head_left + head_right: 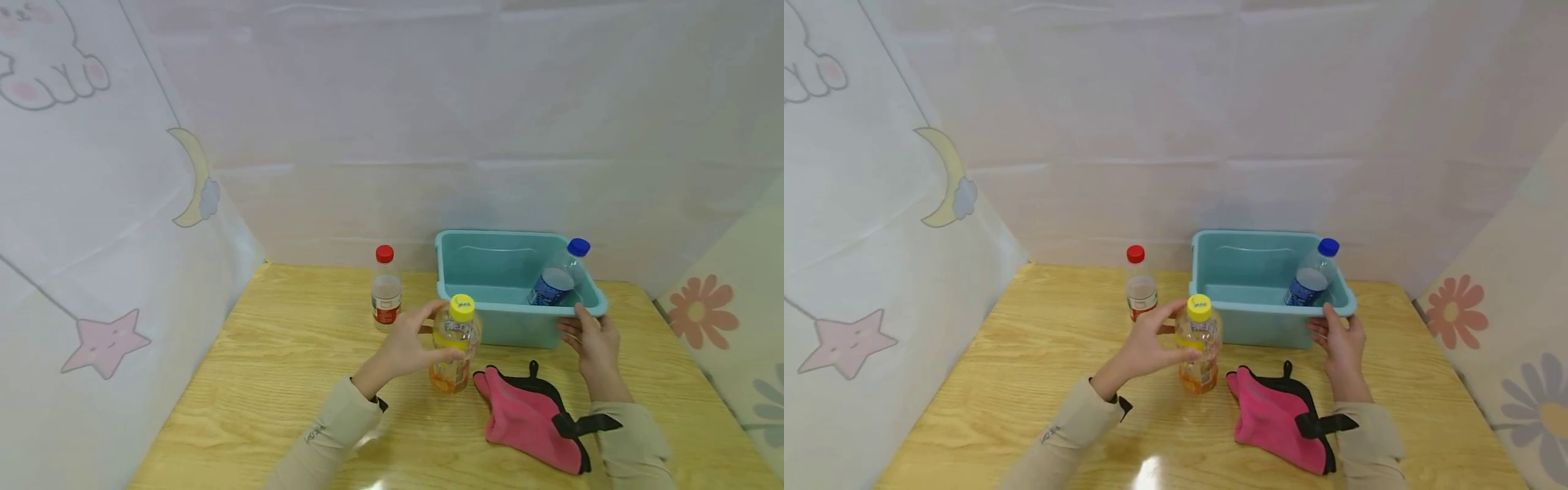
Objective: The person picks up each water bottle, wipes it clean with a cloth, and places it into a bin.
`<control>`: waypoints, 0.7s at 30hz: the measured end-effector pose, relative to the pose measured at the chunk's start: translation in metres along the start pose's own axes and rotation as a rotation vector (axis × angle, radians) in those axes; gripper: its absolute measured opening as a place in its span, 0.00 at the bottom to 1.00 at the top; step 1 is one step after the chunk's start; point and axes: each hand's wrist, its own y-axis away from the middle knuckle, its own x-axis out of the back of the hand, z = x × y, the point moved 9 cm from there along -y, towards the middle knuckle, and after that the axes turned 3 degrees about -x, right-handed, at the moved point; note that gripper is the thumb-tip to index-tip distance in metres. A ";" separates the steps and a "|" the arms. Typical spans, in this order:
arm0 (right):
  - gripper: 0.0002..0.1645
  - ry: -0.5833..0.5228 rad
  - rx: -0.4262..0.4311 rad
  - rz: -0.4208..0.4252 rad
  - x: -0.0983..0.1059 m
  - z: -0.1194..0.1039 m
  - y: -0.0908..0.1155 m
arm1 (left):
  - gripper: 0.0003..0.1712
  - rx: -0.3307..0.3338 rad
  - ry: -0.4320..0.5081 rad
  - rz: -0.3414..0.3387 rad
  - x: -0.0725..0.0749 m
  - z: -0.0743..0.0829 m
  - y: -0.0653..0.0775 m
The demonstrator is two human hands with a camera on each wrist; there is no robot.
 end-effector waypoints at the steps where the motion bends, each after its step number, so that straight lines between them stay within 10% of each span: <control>1: 0.20 0.000 0.002 -0.003 0.000 0.000 0.000 | 0.41 -0.017 -0.010 0.004 0.003 0.003 -0.003; 21: 0.36 0.010 0.012 -0.009 0.000 0.001 0.001 | 0.38 -0.168 -0.021 0.110 0.037 0.050 -0.055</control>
